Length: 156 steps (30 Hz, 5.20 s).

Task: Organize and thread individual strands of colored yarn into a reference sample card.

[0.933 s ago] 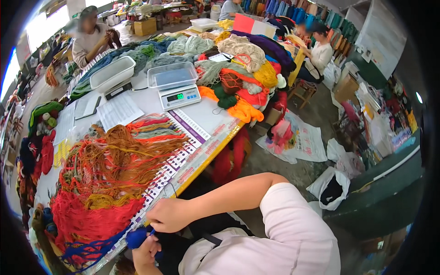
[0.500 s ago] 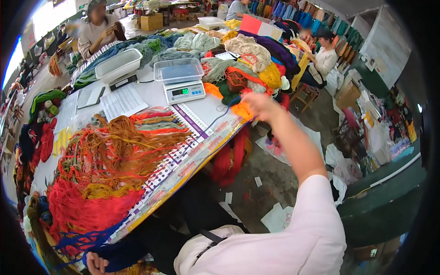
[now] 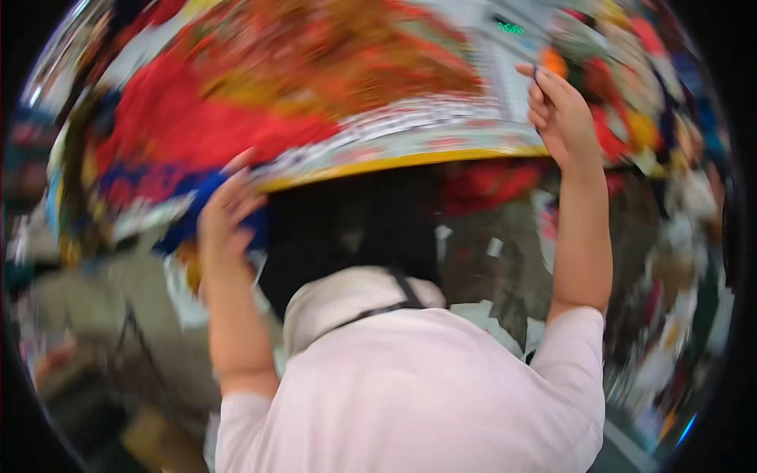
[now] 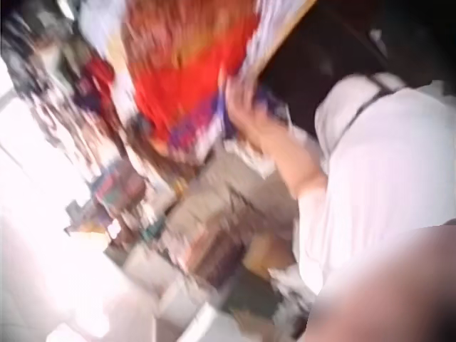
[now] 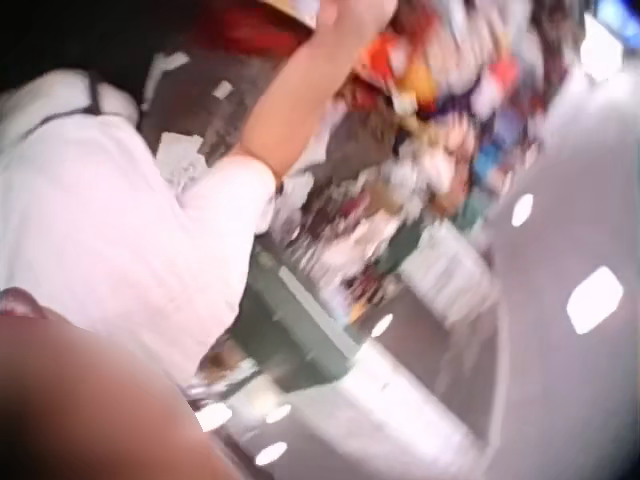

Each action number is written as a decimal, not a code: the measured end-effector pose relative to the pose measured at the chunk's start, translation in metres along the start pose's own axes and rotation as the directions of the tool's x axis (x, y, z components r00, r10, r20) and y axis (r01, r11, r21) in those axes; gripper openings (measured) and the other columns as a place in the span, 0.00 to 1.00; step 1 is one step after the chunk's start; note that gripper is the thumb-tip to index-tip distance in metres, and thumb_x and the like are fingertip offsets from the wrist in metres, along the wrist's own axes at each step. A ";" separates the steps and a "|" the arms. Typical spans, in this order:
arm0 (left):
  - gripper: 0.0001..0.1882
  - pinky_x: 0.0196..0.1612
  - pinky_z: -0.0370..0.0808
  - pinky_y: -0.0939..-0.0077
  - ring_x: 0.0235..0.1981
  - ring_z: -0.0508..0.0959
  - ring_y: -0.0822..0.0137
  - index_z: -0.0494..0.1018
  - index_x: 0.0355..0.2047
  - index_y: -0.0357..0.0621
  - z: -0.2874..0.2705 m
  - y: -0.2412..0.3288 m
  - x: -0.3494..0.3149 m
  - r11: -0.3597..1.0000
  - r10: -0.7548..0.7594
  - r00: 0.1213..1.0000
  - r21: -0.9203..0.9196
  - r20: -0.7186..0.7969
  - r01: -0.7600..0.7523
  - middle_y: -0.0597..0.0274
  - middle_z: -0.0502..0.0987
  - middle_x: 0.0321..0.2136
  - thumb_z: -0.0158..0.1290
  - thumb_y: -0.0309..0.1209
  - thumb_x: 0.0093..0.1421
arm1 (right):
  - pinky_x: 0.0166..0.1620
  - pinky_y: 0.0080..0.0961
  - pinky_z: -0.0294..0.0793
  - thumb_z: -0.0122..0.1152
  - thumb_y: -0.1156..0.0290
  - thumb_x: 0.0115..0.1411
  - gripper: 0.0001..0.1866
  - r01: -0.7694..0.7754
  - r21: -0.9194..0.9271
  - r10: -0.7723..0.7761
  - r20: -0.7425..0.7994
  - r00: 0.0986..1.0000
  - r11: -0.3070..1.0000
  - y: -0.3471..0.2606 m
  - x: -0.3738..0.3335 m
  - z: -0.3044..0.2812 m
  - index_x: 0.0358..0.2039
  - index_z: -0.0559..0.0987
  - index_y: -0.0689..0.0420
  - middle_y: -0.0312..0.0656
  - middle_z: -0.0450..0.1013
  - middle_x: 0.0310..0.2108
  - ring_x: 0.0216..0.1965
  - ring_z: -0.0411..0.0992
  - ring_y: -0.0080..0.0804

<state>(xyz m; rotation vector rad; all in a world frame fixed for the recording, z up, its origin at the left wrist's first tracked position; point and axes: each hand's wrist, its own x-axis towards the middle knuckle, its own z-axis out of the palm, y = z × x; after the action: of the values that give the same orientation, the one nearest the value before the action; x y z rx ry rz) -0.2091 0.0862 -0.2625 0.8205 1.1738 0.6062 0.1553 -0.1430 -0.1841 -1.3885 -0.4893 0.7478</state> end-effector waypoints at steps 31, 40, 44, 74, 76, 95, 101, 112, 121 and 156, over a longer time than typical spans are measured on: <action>0.11 0.27 0.70 0.78 0.14 0.67 0.73 0.69 0.15 0.43 -0.003 -0.047 0.053 0.958 -0.062 0.978 0.288 0.201 0.001 0.67 0.68 0.14 0.52 0.30 0.53 | 0.34 0.31 0.73 0.65 0.67 0.49 0.07 0.269 -0.593 -0.052 0.356 0.933 0.759 0.191 0.008 0.241 0.25 0.82 0.57 0.43 0.76 0.26 0.28 0.75 0.38; 0.15 0.21 0.64 0.79 0.14 0.69 0.75 0.72 0.15 0.43 0.005 -0.056 0.058 0.983 0.005 0.988 0.179 0.154 -0.033 0.68 0.70 0.13 0.55 0.37 0.55 | 0.34 0.28 0.73 0.62 0.76 0.50 0.04 0.491 -0.466 -0.272 0.460 0.845 0.736 0.196 -0.003 0.234 0.29 0.82 0.58 0.41 0.75 0.29 0.29 0.75 0.39; 0.13 0.25 0.66 0.78 0.18 0.70 0.73 0.72 0.18 0.44 0.001 -0.045 0.049 0.932 0.048 0.999 0.361 0.000 -0.044 0.67 0.71 0.15 0.53 0.36 0.56 | 0.34 0.27 0.73 0.62 0.78 0.50 0.10 0.450 -0.482 -0.210 0.472 0.856 0.751 0.188 -0.002 0.235 0.36 0.81 0.57 0.41 0.73 0.30 0.29 0.74 0.36; 0.06 0.27 0.67 0.80 0.18 0.66 0.75 0.66 0.26 0.46 -0.214 0.124 0.086 0.919 0.369 0.928 -0.130 -0.048 -0.372 0.70 0.62 0.16 0.51 0.24 0.60 | 0.41 0.40 0.72 0.53 0.73 0.57 0.08 0.517 -0.684 -0.119 0.540 0.833 0.514 0.188 0.000 0.243 0.38 0.72 0.59 0.48 0.73 0.36 0.38 0.72 0.50; 0.03 0.31 0.73 0.78 0.23 0.72 0.72 0.66 0.35 0.48 -0.239 0.142 0.091 0.860 0.443 0.858 -0.148 -0.260 -0.488 0.60 0.76 0.27 0.48 0.26 0.63 | 0.38 0.37 0.72 0.54 0.74 0.57 0.06 0.506 -0.667 -0.160 0.511 0.845 0.547 0.194 0.002 0.245 0.35 0.73 0.59 0.47 0.73 0.34 0.35 0.73 0.47; 0.27 0.64 0.57 0.53 0.66 0.54 0.45 0.58 0.62 0.38 -0.050 0.044 -0.059 0.945 0.295 0.723 -0.302 0.625 -0.124 0.41 0.54 0.65 0.38 0.40 0.67 | 0.42 0.19 0.69 0.60 0.76 0.59 0.07 0.180 -0.028 -0.121 0.642 0.757 0.983 0.094 -0.090 0.274 0.36 0.80 0.66 0.39 0.76 0.34 0.37 0.71 0.22; 0.28 0.57 0.67 0.62 0.55 0.69 0.54 0.58 0.62 0.36 -0.053 0.048 -0.066 0.959 0.248 0.777 -0.262 0.578 -0.111 0.45 0.67 0.55 0.46 0.34 0.63 | 0.43 0.20 0.70 0.53 0.72 0.65 0.11 -0.055 0.134 -0.042 0.633 0.773 0.989 0.090 -0.096 0.269 0.37 0.80 0.67 0.40 0.76 0.33 0.36 0.72 0.23; 0.29 0.39 0.73 0.80 0.32 0.76 0.74 0.65 0.58 0.34 -0.044 0.047 -0.071 0.932 0.359 0.797 -0.139 0.486 -0.335 0.65 0.76 0.30 0.57 0.22 0.55 | 0.40 0.20 0.73 0.55 0.72 0.64 0.10 -0.203 0.155 0.056 0.645 0.762 0.967 0.083 -0.107 0.262 0.36 0.78 0.68 0.40 0.76 0.29 0.32 0.73 0.23; 0.28 0.37 0.73 0.81 0.31 0.76 0.75 0.66 0.58 0.35 -0.045 0.046 -0.070 0.939 0.342 0.780 -0.153 0.524 -0.309 0.66 0.76 0.29 0.57 0.23 0.56 | 0.39 0.23 0.75 0.51 0.72 0.65 0.10 -0.241 0.235 0.025 0.666 0.746 0.942 0.090 -0.107 0.262 0.36 0.75 0.67 0.41 0.75 0.28 0.31 0.74 0.26; 0.49 0.28 0.76 0.75 0.26 0.76 0.68 0.47 0.66 0.35 -0.043 0.047 -0.067 0.903 0.425 0.714 -0.205 0.556 -0.378 0.56 0.76 0.26 0.61 0.17 0.46 | 0.42 0.18 0.71 0.50 0.74 0.66 0.08 -0.183 0.215 0.018 0.599 0.800 0.959 0.086 -0.116 0.268 0.38 0.71 0.67 0.42 0.76 0.32 0.34 0.72 0.22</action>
<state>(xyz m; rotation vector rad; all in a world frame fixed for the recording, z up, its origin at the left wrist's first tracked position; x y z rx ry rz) -0.2699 0.0711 -0.1946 1.1130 0.3859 0.6774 -0.1296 -0.0397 -0.2178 -0.9130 -0.7750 1.3044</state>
